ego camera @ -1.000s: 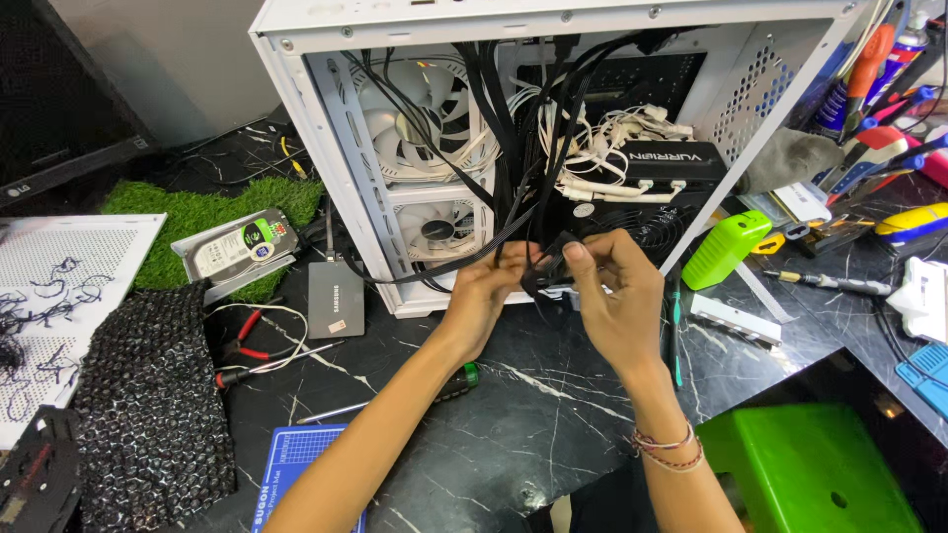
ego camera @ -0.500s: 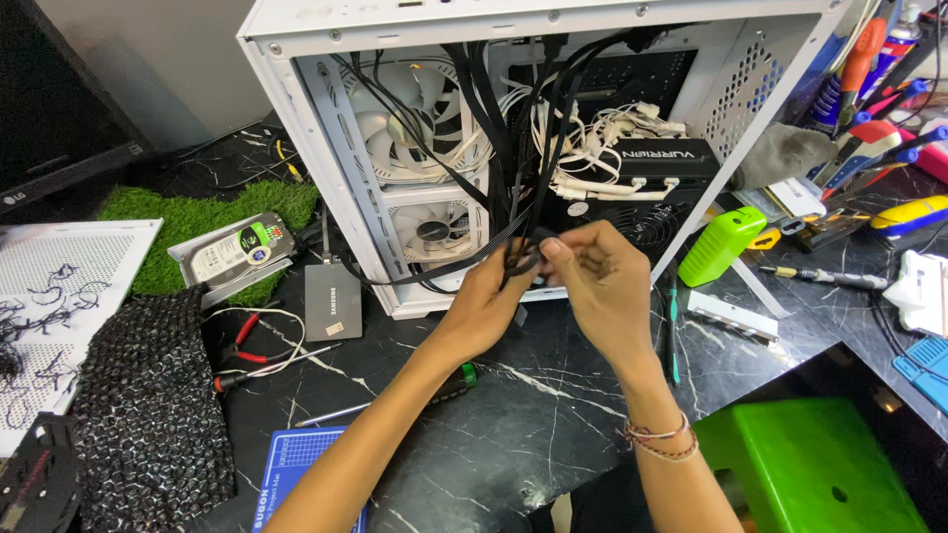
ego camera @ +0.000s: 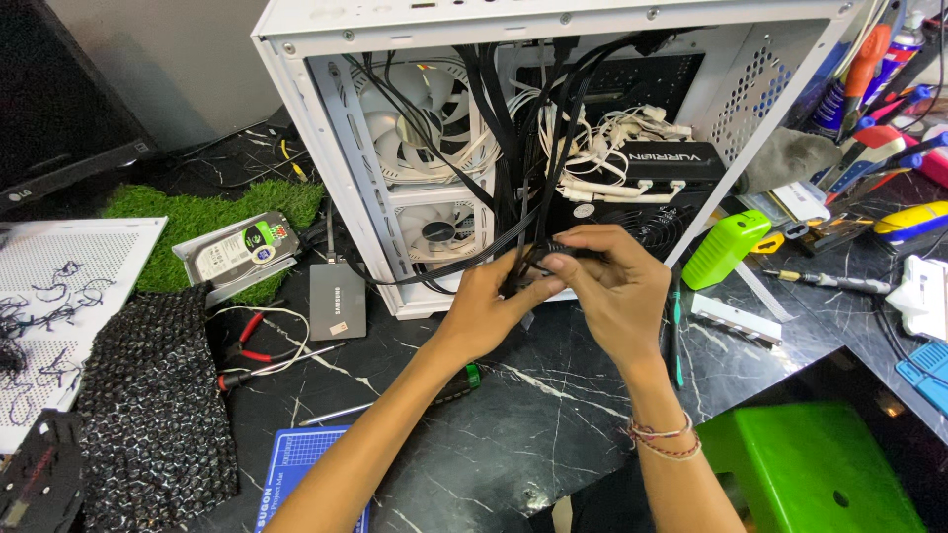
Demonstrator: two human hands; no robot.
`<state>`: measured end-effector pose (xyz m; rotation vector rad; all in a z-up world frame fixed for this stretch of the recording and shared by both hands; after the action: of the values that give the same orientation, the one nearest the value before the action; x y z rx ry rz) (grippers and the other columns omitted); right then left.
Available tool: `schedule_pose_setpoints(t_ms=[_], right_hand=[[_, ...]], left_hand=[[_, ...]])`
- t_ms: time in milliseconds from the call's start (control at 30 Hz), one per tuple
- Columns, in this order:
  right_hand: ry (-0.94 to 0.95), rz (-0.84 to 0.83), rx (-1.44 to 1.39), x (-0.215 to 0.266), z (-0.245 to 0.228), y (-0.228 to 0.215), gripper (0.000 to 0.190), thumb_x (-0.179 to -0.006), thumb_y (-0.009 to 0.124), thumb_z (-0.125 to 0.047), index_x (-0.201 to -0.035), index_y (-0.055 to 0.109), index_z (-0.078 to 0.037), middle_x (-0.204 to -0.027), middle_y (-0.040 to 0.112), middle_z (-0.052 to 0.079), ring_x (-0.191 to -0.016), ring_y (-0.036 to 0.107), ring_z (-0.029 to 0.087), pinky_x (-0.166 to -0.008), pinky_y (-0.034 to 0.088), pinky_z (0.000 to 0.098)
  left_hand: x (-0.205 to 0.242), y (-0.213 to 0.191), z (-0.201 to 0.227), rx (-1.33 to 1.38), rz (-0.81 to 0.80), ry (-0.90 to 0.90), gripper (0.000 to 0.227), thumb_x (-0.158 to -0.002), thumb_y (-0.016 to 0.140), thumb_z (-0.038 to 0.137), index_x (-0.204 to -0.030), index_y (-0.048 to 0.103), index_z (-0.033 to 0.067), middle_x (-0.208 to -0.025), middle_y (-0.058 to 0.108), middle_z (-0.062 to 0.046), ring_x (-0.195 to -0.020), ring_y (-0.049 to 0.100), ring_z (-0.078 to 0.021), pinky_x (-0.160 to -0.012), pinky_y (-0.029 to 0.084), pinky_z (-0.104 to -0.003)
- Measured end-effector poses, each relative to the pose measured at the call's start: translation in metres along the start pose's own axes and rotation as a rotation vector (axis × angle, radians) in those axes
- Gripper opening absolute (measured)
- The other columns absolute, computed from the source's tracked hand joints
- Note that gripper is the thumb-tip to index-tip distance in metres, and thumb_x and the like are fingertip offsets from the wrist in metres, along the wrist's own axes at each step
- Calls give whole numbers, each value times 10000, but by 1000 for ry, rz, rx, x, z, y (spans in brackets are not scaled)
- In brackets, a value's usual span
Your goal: The person organizes cables inside a white computer case using black zip ties. They gather loose wires, wrap the ties around them, and pull them tight to secure the bundles. The person also handles a pile of used zip ties on the desk.
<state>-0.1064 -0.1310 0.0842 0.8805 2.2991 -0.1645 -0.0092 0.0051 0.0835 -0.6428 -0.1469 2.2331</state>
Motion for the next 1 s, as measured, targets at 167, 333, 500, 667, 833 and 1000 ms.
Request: schedule_pose_setpoints(t_ms=[167, 333, 500, 667, 833, 1000], right_hand=[[-45, 39, 66, -11, -3, 10, 175, -890, 882, 42, -1019, 765, 67, -883, 698, 156, -693, 758, 168, -569, 666, 239], [-27, 81, 139, -9, 0, 10, 200, -877, 927, -23, -1018, 795, 29, -844, 720, 154, -789, 776, 190, -595, 676, 245], [22, 32, 85, 4, -12, 5, 222, -884, 859, 34, -1090, 780, 14, -1116, 768, 185, -1081, 771, 251, -783, 696, 309], [54, 23, 116, 21, -3, -1, 222, -868, 865, 37, -1074, 781, 30, -1102, 774, 191, -1031, 789, 272, -825, 703, 349], [54, 16, 230, 23, -2, 1, 178, -972, 782, -12, -1134, 731, 44, -1110, 796, 207, -938, 805, 261, -809, 683, 342], [-90, 21, 217, 15, -17, 11, 203, -999, 698, 81, -1200, 698, 47, -1169, 786, 212, -972, 808, 273, -849, 676, 368]], left_hand=[[-1, -5, 9, -73, 8, 30, 459, -1036, 692, 439, -1260, 744, 41, -909, 811, -172, -884, 787, -294, -837, 602, -433], [0, -4, -29, 51, -88, -129, 577, -1133, 439, 520, -1316, 695, 36, -753, 717, -89, -782, 679, -244, -876, 572, -438], [2, -9, 25, -26, -88, -155, 487, -918, 809, 372, -1234, 724, 11, -984, 832, -169, -928, 797, -323, -909, 585, -470], [-11, -22, 12, -84, -80, -162, 461, -867, 853, 313, -1204, 741, 19, -964, 837, -126, -900, 787, -239, -890, 607, -415], [-12, -28, 20, -229, -154, -117, 303, -907, 778, 280, -1076, 774, 29, -855, 818, -162, -845, 790, -323, -809, 619, -441], [-9, -22, 24, -380, -184, -18, 362, -1031, 668, 300, -898, 750, -27, -712, 758, -223, -713, 761, -387, -662, 597, -430]])
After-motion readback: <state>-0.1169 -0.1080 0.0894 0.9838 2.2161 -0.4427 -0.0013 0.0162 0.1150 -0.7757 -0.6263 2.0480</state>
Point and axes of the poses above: each hand's wrist, its own x-axis away from the middle knuckle, its own y-axis out of the palm, z = x × y, the point moved 3 cm from there along -x, towards the middle knuckle
